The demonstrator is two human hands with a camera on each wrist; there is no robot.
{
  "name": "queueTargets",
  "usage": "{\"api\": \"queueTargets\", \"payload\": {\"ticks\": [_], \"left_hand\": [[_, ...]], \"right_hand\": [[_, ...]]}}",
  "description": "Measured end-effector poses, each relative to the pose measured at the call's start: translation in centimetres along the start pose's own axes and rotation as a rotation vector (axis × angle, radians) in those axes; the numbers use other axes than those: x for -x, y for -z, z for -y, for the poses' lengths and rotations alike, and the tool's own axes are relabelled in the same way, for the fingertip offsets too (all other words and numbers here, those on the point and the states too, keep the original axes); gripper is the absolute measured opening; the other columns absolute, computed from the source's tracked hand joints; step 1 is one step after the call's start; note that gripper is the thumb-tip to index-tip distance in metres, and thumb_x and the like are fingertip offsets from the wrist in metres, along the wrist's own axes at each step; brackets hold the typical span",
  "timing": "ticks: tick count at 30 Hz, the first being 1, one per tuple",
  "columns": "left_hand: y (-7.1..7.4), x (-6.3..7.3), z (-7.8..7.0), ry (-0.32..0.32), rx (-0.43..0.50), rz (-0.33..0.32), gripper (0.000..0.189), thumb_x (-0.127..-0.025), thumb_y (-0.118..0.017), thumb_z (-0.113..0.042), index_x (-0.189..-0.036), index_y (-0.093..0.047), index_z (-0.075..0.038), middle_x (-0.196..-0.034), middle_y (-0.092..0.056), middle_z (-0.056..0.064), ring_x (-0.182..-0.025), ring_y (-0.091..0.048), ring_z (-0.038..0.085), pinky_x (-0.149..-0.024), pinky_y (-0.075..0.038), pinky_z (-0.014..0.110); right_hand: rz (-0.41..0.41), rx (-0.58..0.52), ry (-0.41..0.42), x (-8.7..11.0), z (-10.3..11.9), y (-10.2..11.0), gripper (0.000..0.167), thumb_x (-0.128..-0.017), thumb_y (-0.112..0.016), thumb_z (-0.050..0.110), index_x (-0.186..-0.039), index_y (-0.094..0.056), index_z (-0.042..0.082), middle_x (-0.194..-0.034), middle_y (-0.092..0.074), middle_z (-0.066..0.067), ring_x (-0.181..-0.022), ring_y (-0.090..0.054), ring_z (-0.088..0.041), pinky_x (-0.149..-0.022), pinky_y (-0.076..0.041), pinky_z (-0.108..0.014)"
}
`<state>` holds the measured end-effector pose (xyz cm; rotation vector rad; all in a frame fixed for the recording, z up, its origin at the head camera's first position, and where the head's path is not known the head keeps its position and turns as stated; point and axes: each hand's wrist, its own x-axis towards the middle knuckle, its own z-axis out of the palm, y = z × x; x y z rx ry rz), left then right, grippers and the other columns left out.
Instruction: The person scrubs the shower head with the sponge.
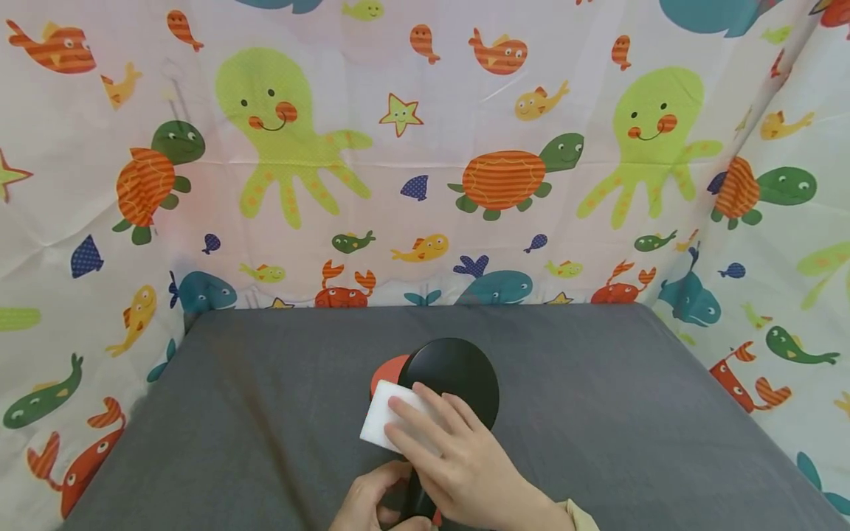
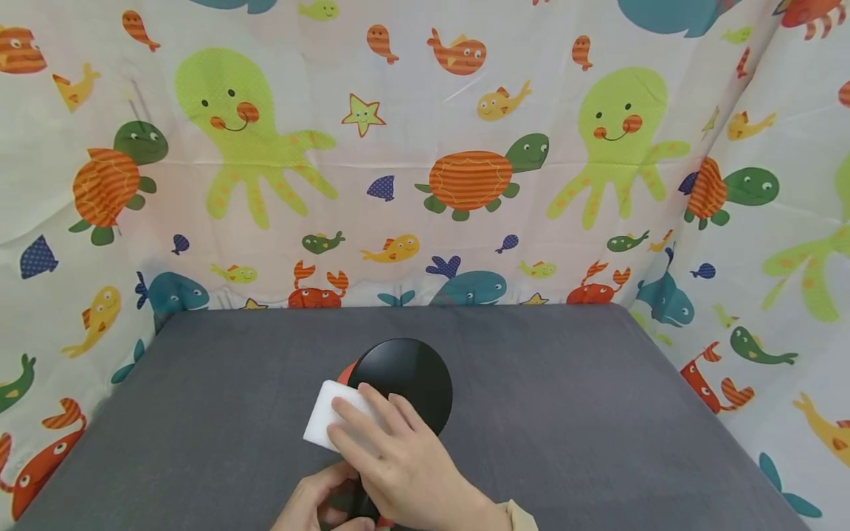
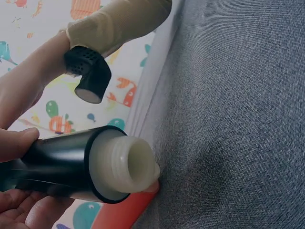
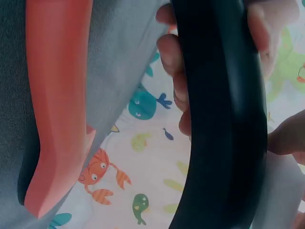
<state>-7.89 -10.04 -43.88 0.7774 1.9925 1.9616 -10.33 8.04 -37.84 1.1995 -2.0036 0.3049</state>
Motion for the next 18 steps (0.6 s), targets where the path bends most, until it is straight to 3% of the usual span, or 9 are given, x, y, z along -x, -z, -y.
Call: {"api": "queueTargets", "payload": {"ticks": [3,7,10,13,18], "left_hand": [[0.1,0.0,0.1,-0.006,-0.008,-0.007,0.033,-0.084,-0.066,-0.008,-0.113,-0.057,0.005,-0.098,-0.061,0.008,-0.084,-0.062,0.009,-0.062,-0.055,0.027],[0.3,-0.1,0.1,0.036,0.044,0.006,0.039,-0.085,-0.067,-0.01,-0.117,-0.055,0.008,-0.097,-0.061,0.008,-0.086,-0.061,0.009,-0.062,-0.056,0.029],[0.4,0.0,0.1,0.072,0.17,0.036,0.044,-0.087,-0.064,-0.01,-0.124,-0.049,0.011,-0.103,-0.06,0.013,-0.089,-0.062,0.012,-0.068,-0.056,0.034],[0.7,0.1,0.1,0.078,0.338,0.084,0.047,-0.09,-0.057,-0.005,-0.128,-0.041,0.017,-0.109,-0.06,0.017,-0.093,-0.063,0.015,-0.075,-0.055,0.039],[1.1,0.2,0.2,0.047,0.614,0.165,0.039,-0.094,-0.048,0.0,-0.13,-0.041,0.013,-0.111,-0.062,0.014,-0.098,-0.062,0.019,-0.085,-0.051,0.037]], "right_hand": [[0.01,-0.005,-0.021,0.0,-0.4,0.1,0.039,-0.096,-0.037,0.023,-0.129,-0.054,0.011,-0.139,-0.044,-0.01,-0.127,-0.039,-0.034,-0.093,-0.039,-0.045],[-0.082,-0.02,-0.184,0.1,-2.8,0.7,0.041,-0.096,-0.039,0.027,-0.129,-0.054,0.008,-0.138,-0.045,-0.013,-0.125,-0.039,-0.036,-0.092,-0.038,-0.051],[-0.167,-0.049,-0.328,0.5,-4.6,1.2,0.042,-0.096,-0.04,0.029,-0.128,-0.054,0.006,-0.137,-0.045,-0.014,-0.124,-0.04,-0.036,-0.091,-0.037,-0.055],[-0.249,-0.124,-0.426,1.2,-5.7,1.3,0.039,-0.094,-0.047,0.023,-0.128,-0.052,0.004,-0.137,-0.044,-0.015,-0.121,-0.042,-0.033,-0.084,-0.044,-0.051],[-0.38,-0.231,-0.414,2.0,-4.8,0.5,0.039,-0.087,-0.053,0.01,-0.124,-0.052,-0.002,-0.133,-0.043,-0.023,-0.11,-0.048,-0.031,-0.066,-0.053,-0.039]]}}
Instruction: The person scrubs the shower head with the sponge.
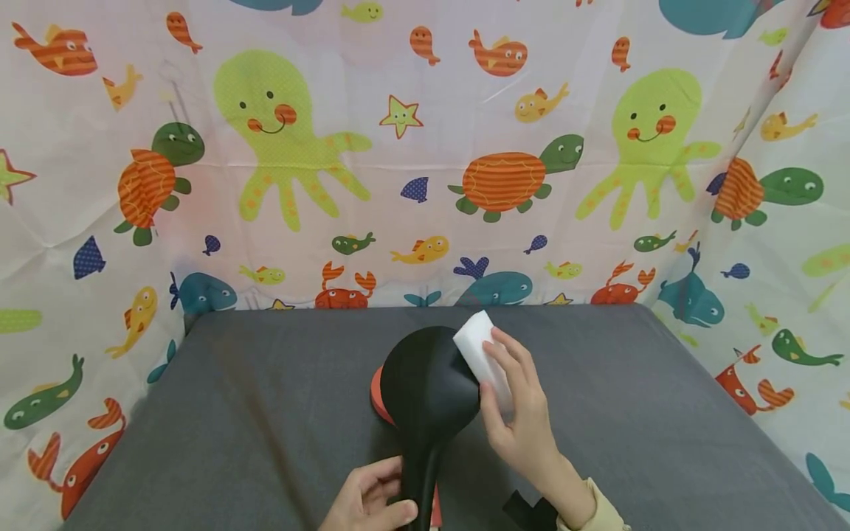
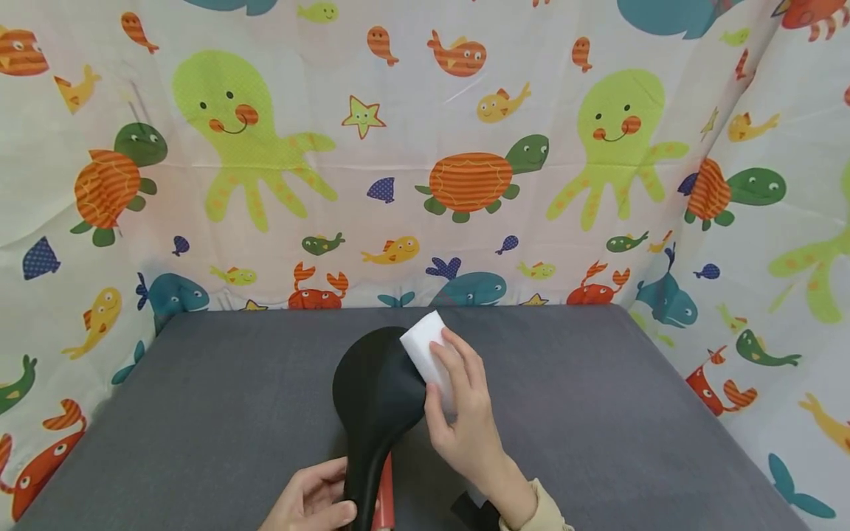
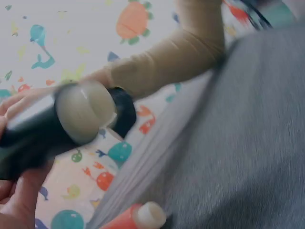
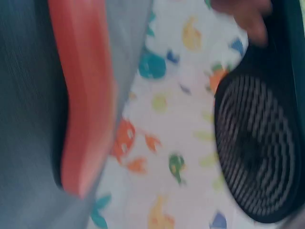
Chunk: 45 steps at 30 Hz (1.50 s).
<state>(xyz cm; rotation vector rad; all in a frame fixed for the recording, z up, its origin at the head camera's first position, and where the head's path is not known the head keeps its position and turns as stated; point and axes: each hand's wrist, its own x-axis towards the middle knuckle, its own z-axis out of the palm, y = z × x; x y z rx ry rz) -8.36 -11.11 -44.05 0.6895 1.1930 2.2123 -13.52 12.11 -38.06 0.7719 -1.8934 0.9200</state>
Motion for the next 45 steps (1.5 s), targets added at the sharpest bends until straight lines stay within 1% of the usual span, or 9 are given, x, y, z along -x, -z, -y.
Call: {"api": "queueTargets", "payload": {"ticks": [5,8,11,14,21,29,34,38,45], "left_hand": [[0.3,0.1,-0.4,-0.043,0.165,0.114,0.03,-0.098,-0.035,0.0,-0.125,-0.048,0.003,-0.11,-0.062,0.013,-0.096,-0.062,0.019,-0.084,-0.051,0.035],[0.3,0.1,-0.6,-0.044,0.228,0.166,0.031,-0.099,-0.03,-0.002,-0.123,-0.049,0.001,-0.108,-0.063,0.011,-0.094,-0.063,0.017,-0.085,-0.051,0.033],[0.3,0.0,-0.7,-0.031,0.264,0.203,0.034,-0.1,-0.025,-0.004,-0.124,-0.049,0.0,-0.108,-0.064,0.01,-0.095,-0.062,0.016,-0.087,-0.05,0.03],[0.2,-0.1,-0.6,-0.045,0.301,0.248,0.038,-0.1,-0.021,-0.003,-0.125,-0.049,0.001,-0.11,-0.063,0.01,-0.094,-0.063,0.016,-0.087,-0.05,0.031],[0.1,0.2,-0.4,-0.078,0.342,0.324,0.038,-0.101,-0.019,-0.004,-0.125,-0.047,0.001,-0.112,-0.06,0.01,-0.09,-0.063,0.016,-0.083,-0.051,0.032],[0.4,0.1,-0.5,-0.078,0.286,0.251,0.037,-0.099,-0.022,-0.003,-0.124,-0.049,0.001,-0.109,-0.063,0.01,-0.094,-0.062,0.017,-0.088,-0.049,0.031],[0.3,0.2,-0.3,-0.083,0.276,0.252,0.037,-0.099,-0.022,-0.001,-0.126,-0.047,0.002,-0.107,-0.063,0.01,-0.092,-0.062,0.017,-0.086,-0.05,0.031],[0.1,0.1,-0.1,-0.113,0.306,0.309,0.037,-0.099,-0.021,0.002,-0.124,-0.048,0.003,-0.109,-0.061,0.011,-0.091,-0.063,0.017,-0.085,-0.051,0.031],[0.1,0.1,0.4,-0.145,0.331,0.396,0.038,-0.098,-0.022,0.004,-0.131,-0.04,0.007,-0.112,-0.059,0.014,-0.095,-0.061,0.019,-0.088,-0.049,0.031]], "right_hand": [[-0.005,-0.053,0.224,1.4,2.3,-1.5,0.033,-0.092,-0.049,0.015,-0.116,-0.054,-0.006,-0.124,-0.04,-0.034,-0.111,-0.044,-0.037,-0.083,-0.047,-0.031],[0.025,-0.032,0.405,1.8,3.3,-2.1,0.027,-0.091,-0.048,0.011,-0.112,-0.056,-0.005,-0.121,-0.042,-0.034,-0.114,-0.041,-0.042,-0.096,-0.039,-0.036],[0.012,0.019,0.5,1.6,3.3,-2.2,0.024,-0.091,-0.047,0.009,-0.109,-0.058,-0.003,-0.119,-0.044,-0.032,-0.115,-0.04,-0.044,-0.101,-0.035,-0.04],[-0.04,0.029,0.471,0.8,2.4,-1.8,0.024,-0.091,-0.047,0.009,-0.109,-0.057,-0.003,-0.118,-0.044,-0.033,-0.114,-0.04,-0.046,-0.1,-0.036,-0.04],[-0.129,0.001,0.206,0.0,1.0,-1.2,0.033,-0.093,-0.046,0.017,-0.114,-0.053,-0.008,-0.122,-0.04,-0.036,-0.111,-0.044,-0.041,-0.091,-0.042,-0.022],[-0.031,0.13,0.525,1.7,3.3,-2.4,0.026,-0.091,-0.045,0.009,-0.111,-0.058,-0.001,-0.117,-0.048,-0.032,-0.111,-0.044,-0.047,-0.097,-0.036,-0.043],[-0.057,0.19,0.598,1.1,2.9,-1.9,0.028,-0.089,-0.042,0.01,-0.11,-0.059,0.001,-0.114,-0.051,-0.029,-0.107,-0.047,-0.046,-0.09,-0.036,-0.048],[-0.128,0.092,0.468,-0.2,1.7,-1.2,0.029,-0.088,-0.043,0.01,-0.11,-0.057,-0.004,-0.115,-0.049,-0.033,-0.107,-0.047,-0.045,-0.084,-0.041,-0.042],[-0.077,-0.205,0.004,-1.1,0.1,0.6,0.038,-0.083,-0.042,-0.008,-0.12,-0.048,-0.013,-0.123,-0.048,-0.029,-0.111,-0.049,-0.025,-0.083,-0.044,-0.024]]}}
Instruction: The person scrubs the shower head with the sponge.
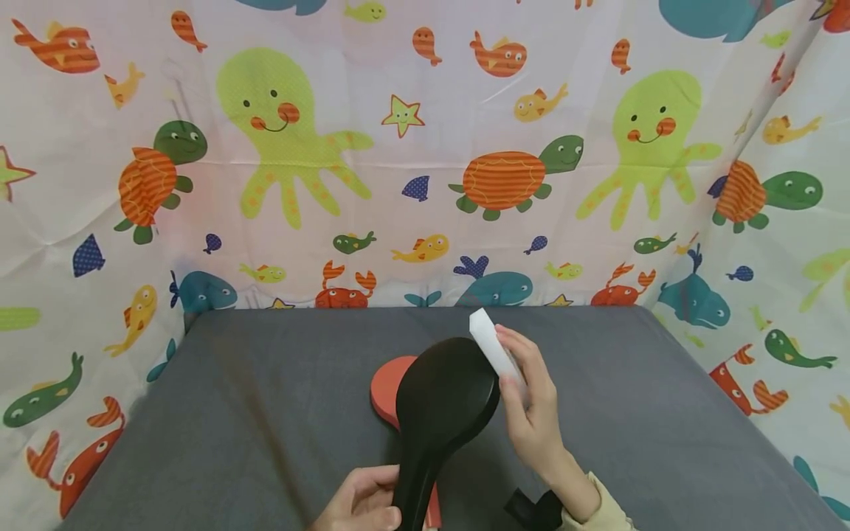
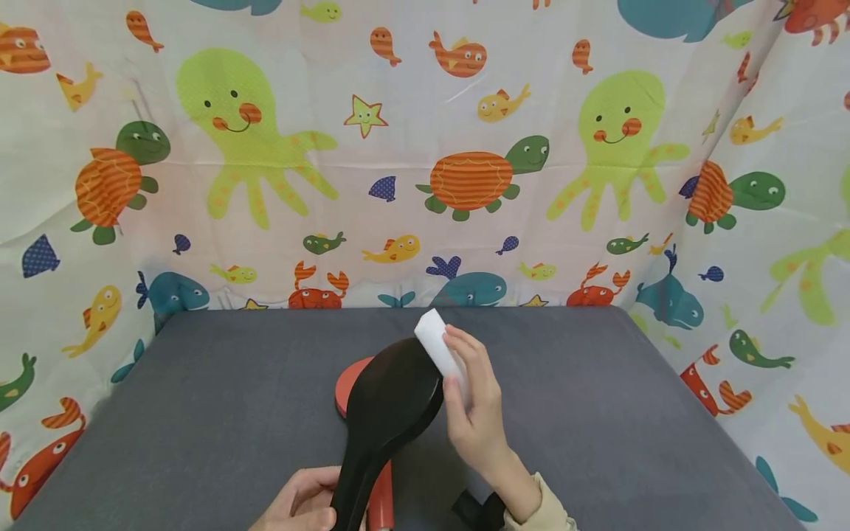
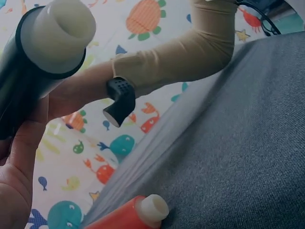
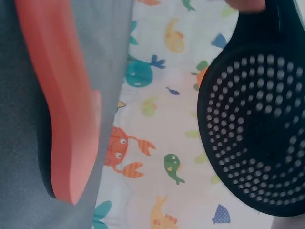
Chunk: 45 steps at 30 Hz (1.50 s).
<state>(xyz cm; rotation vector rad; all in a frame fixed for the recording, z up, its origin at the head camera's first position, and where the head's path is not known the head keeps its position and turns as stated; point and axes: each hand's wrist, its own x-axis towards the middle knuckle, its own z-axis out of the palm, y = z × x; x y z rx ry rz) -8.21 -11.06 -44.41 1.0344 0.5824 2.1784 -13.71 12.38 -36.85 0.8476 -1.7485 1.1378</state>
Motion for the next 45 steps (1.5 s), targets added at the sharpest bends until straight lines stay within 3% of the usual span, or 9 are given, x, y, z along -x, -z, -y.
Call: {"api": "queueTargets", "payload": {"ticks": [3,7,15,17,21,26,29,41,45], "left_hand": [[0.0,0.2,0.0,0.015,-0.006,-0.023,0.038,-0.098,-0.024,0.004,-0.133,-0.039,0.008,-0.112,-0.06,0.014,-0.095,-0.061,0.019,-0.088,-0.049,0.032],[0.2,0.2,0.0,-0.011,-0.051,-0.034,0.035,-0.098,-0.025,0.004,-0.129,-0.041,0.009,-0.109,-0.06,0.015,-0.093,-0.061,0.019,-0.086,-0.05,0.032],[0.8,-0.1,-0.6,-0.054,-0.085,-0.021,0.037,-0.096,-0.022,0.008,-0.126,-0.044,0.008,-0.112,-0.06,0.015,-0.099,-0.061,0.02,-0.088,-0.049,0.033],[0.6,-0.1,-0.5,-0.041,-0.06,-0.014,0.037,-0.097,-0.022,0.007,-0.127,-0.044,0.007,-0.112,-0.06,0.015,-0.098,-0.061,0.019,-0.088,-0.049,0.033],[0.5,0.1,0.0,-0.021,-0.027,0.019,0.036,-0.098,-0.025,0.004,-0.13,-0.041,0.007,-0.112,-0.059,0.014,-0.095,-0.06,0.018,-0.089,-0.048,0.03],[1.2,0.5,-0.1,0.049,-0.103,0.03,0.038,-0.099,-0.034,0.0,-0.136,-0.036,0.009,-0.125,-0.054,0.016,-0.106,-0.057,0.021,-0.094,-0.046,0.037],[1.5,0.5,-0.3,0.069,-0.164,0.043,0.04,-0.099,-0.037,-0.002,-0.137,-0.034,0.01,-0.132,-0.049,0.017,-0.114,-0.053,0.024,-0.097,-0.042,0.042],[1.8,-0.1,-1.3,-0.138,-0.363,0.009,0.039,-0.09,-0.037,0.017,-0.128,-0.033,0.023,-0.117,-0.058,0.018,-0.098,-0.06,0.018,-0.081,-0.052,0.028],[1.7,-0.1,-1.6,-0.057,-0.418,-0.024,0.039,-0.089,-0.041,0.015,-0.128,-0.037,0.02,-0.118,-0.057,0.015,-0.096,-0.059,0.016,-0.077,-0.054,0.033]], "right_hand": [[0.019,-0.054,-0.072,-0.5,0.7,0.5,0.042,-0.081,-0.041,-0.017,-0.123,-0.046,-0.014,-0.123,-0.048,-0.029,-0.111,-0.049,-0.023,-0.089,-0.043,-0.023],[0.008,-0.043,-0.041,-0.4,2.5,0.3,0.038,-0.082,-0.045,-0.013,-0.119,-0.049,-0.013,-0.122,-0.047,-0.031,-0.11,-0.049,-0.024,-0.083,-0.043,-0.022],[0.026,0.092,0.44,1.1,3.1,-1.5,0.023,-0.087,-0.049,0.008,-0.103,-0.06,-0.005,-0.114,-0.047,-0.034,-0.11,-0.045,-0.042,-0.094,-0.04,-0.034],[-0.018,0.11,0.473,1.0,2.6,-1.5,0.022,-0.085,-0.048,0.007,-0.101,-0.06,-0.004,-0.112,-0.047,-0.034,-0.11,-0.045,-0.043,-0.095,-0.04,-0.036],[-0.086,0.007,0.286,0.2,1.2,-0.8,0.028,-0.082,-0.047,0.001,-0.106,-0.055,-0.011,-0.115,-0.048,-0.034,-0.108,-0.049,-0.037,-0.085,-0.044,-0.029],[0.03,-0.189,-0.147,-0.4,-0.5,1.2,0.036,-0.087,-0.038,-0.011,-0.12,-0.051,-0.01,-0.121,-0.054,-0.017,-0.104,-0.053,-0.021,-0.082,-0.045,-0.023],[0.095,-0.205,-0.323,-0.6,-0.8,2.2,0.036,-0.092,-0.036,-0.009,-0.123,-0.053,-0.004,-0.119,-0.057,-0.005,-0.098,-0.054,-0.016,-0.078,-0.044,-0.022],[0.21,-0.159,-0.431,0.1,-0.3,3.6,0.035,-0.092,-0.042,-0.007,-0.124,-0.052,-0.002,-0.117,-0.058,-0.004,-0.092,-0.057,-0.019,-0.072,-0.047,-0.028],[0.198,-0.123,-0.445,0.0,-0.6,3.6,0.034,-0.093,-0.041,-0.005,-0.124,-0.054,0.0,-0.116,-0.058,-0.001,-0.094,-0.055,-0.016,-0.073,-0.047,-0.026]]}}
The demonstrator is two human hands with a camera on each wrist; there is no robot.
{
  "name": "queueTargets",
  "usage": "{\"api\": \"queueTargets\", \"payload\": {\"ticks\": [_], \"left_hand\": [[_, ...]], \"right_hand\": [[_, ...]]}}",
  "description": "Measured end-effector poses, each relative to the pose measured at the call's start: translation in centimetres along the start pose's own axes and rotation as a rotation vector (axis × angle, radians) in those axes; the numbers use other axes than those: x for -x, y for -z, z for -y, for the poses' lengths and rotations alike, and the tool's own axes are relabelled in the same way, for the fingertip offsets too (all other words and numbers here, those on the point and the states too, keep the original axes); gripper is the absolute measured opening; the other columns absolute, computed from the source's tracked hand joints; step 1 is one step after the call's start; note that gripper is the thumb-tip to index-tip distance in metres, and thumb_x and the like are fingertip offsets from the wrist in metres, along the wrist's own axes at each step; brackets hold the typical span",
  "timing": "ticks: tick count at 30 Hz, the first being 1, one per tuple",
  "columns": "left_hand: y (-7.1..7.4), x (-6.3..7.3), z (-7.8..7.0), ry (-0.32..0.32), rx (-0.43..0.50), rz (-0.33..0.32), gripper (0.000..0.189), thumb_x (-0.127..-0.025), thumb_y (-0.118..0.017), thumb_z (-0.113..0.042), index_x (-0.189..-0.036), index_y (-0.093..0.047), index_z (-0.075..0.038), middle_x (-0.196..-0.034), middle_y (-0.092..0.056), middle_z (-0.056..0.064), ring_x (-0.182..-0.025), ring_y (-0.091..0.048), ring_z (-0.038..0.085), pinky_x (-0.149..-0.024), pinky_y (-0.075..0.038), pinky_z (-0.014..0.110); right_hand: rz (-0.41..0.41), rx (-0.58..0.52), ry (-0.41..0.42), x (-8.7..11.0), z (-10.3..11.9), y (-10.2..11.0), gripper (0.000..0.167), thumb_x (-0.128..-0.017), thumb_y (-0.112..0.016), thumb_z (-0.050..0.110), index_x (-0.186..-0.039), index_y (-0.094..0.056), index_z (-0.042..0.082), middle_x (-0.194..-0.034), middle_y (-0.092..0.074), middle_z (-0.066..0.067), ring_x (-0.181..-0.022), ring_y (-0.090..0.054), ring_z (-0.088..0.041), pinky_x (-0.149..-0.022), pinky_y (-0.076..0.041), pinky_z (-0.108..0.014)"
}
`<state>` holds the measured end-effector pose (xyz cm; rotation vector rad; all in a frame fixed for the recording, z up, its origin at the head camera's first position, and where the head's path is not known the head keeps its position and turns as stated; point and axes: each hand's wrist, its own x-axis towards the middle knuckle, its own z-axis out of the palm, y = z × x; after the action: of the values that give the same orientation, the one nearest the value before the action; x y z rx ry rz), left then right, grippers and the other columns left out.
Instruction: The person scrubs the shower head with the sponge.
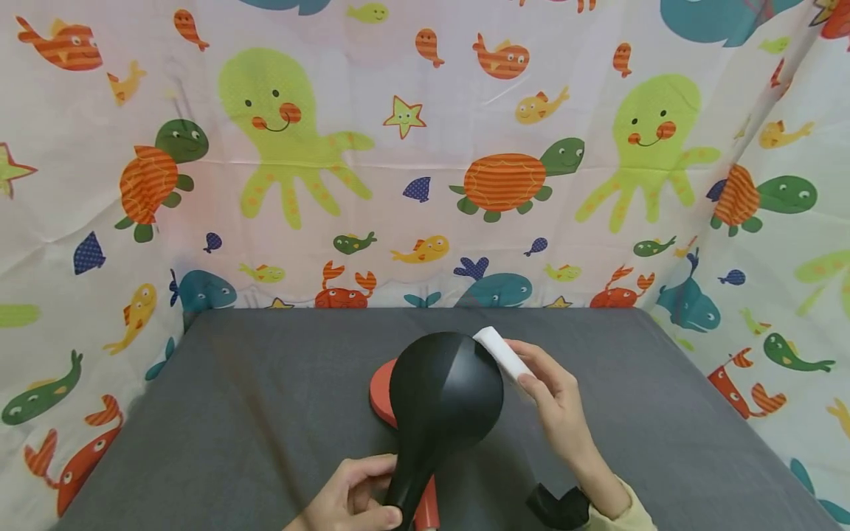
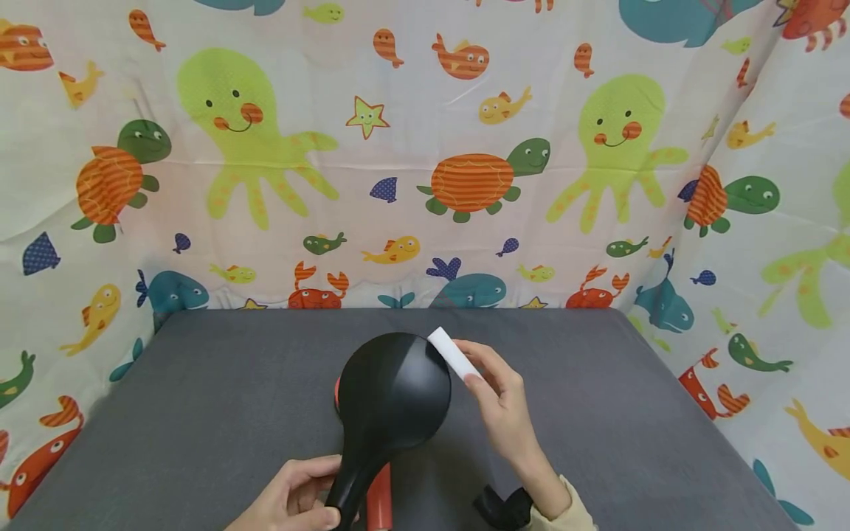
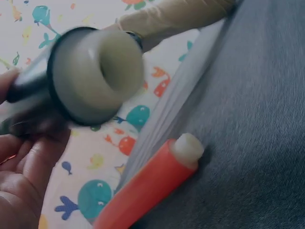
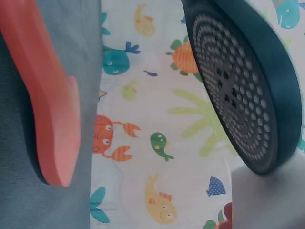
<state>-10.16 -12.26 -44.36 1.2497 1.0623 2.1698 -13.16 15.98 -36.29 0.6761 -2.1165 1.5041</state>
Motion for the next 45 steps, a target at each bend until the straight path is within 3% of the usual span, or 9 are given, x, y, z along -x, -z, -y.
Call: {"api": "queueTargets", "payload": {"ticks": [7,11,16,19,24,28,32,41,45], "left_hand": [[-0.2,0.1,-0.1,0.132,-0.398,-0.057,0.044,-0.087,-0.055,0.007,-0.13,-0.051,0.001,-0.106,-0.061,0.007,-0.093,-0.06,0.012,-0.067,-0.056,0.04],[0.1,0.3,-0.3,0.056,-0.682,-0.085,0.043,-0.085,-0.061,0.002,-0.128,-0.054,-0.001,-0.102,-0.06,0.008,-0.084,-0.057,0.008,-0.063,-0.056,0.03],[0.7,0.2,-0.9,-0.105,-1.052,-0.099,0.04,-0.081,-0.066,0.0,-0.12,-0.056,0.004,-0.1,-0.058,0.01,-0.078,-0.057,0.009,-0.062,-0.051,0.017],[0.7,0.3,-1.3,-0.123,-1.277,-0.126,0.045,-0.076,-0.07,0.001,-0.119,-0.057,0.0,-0.101,-0.057,0.006,-0.077,-0.056,0.008,-0.063,-0.047,0.014],[0.2,0.3,-1.4,-0.121,-1.546,-0.168,0.054,-0.066,-0.077,0.001,-0.116,-0.058,-0.003,-0.1,-0.057,0.003,-0.077,-0.057,0.009,-0.06,-0.048,0.015],[-0.3,0.1,-1.3,-0.099,-1.653,-0.204,0.056,-0.061,-0.079,0.003,-0.113,-0.06,-0.001,-0.098,-0.057,0.004,-0.078,-0.057,0.013,-0.055,-0.049,0.017],[-0.6,0.0,-1.2,-0.081,-1.708,-0.234,0.058,-0.058,-0.081,0.003,-0.112,-0.06,-0.001,-0.097,-0.057,0.004,-0.078,-0.057,0.014,-0.052,-0.049,0.017],[-1.0,0.0,-1.0,-0.129,-1.745,-0.284,0.065,-0.053,-0.084,0.003,-0.114,-0.06,-0.003,-0.098,-0.056,0.003,-0.079,-0.057,0.014,-0.051,-0.048,0.015],[-1.1,-0.1,-1.1,-0.129,-1.755,-0.294,0.066,-0.052,-0.085,0.003,-0.113,-0.06,-0.004,-0.097,-0.056,0.003,-0.078,-0.056,0.013,-0.05,-0.048,0.015]], "right_hand": [[0.012,0.021,0.078,-1.0,0.3,-0.4,0.034,-0.092,-0.042,-0.007,-0.122,-0.057,0.0,-0.117,-0.059,-0.009,-0.095,-0.054,-0.016,-0.077,-0.045,-0.023],[-0.003,0.092,0.088,-0.9,0.4,-0.1,0.035,-0.091,-0.043,-0.008,-0.12,-0.059,0.002,-0.115,-0.06,-0.01,-0.092,-0.054,-0.015,-0.074,-0.046,-0.023],[-0.016,0.196,-0.021,-0.4,0.4,0.4,0.032,-0.092,-0.048,-0.003,-0.119,-0.061,0.007,-0.112,-0.062,-0.006,-0.088,-0.054,-0.014,-0.07,-0.047,-0.025],[-0.032,0.242,-0.036,-0.4,0.7,0.1,0.032,-0.091,-0.053,-0.002,-0.119,-0.062,0.011,-0.111,-0.062,-0.002,-0.087,-0.054,-0.014,-0.068,-0.048,-0.025],[-0.064,0.336,0.215,-0.3,2.1,-1.3,0.039,-0.084,-0.056,-0.005,-0.12,-0.061,0.008,-0.118,-0.058,-0.007,-0.094,-0.054,-0.019,-0.063,-0.048,-0.026],[-0.053,0.495,0.485,0.0,3.5,-2.9,0.034,-0.087,-0.05,0.013,-0.118,-0.062,0.007,-0.123,-0.054,-0.014,-0.105,-0.052,-0.028,-0.067,-0.049,-0.039],[-0.064,0.583,0.586,0.1,3.9,-3.5,0.037,-0.09,-0.042,0.024,-0.115,-0.064,0.008,-0.122,-0.056,-0.016,-0.105,-0.052,-0.031,-0.069,-0.047,-0.045],[-0.091,0.387,0.111,-0.5,-0.2,-0.5,0.034,-0.088,-0.056,-0.002,-0.12,-0.061,0.007,-0.109,-0.063,-0.007,-0.083,-0.055,-0.016,-0.061,-0.047,-0.025],[-0.104,0.379,0.072,-0.3,0.1,-0.5,0.036,-0.088,-0.056,-0.003,-0.122,-0.061,0.009,-0.11,-0.063,-0.006,-0.082,-0.054,-0.016,-0.06,-0.046,-0.026]]}}
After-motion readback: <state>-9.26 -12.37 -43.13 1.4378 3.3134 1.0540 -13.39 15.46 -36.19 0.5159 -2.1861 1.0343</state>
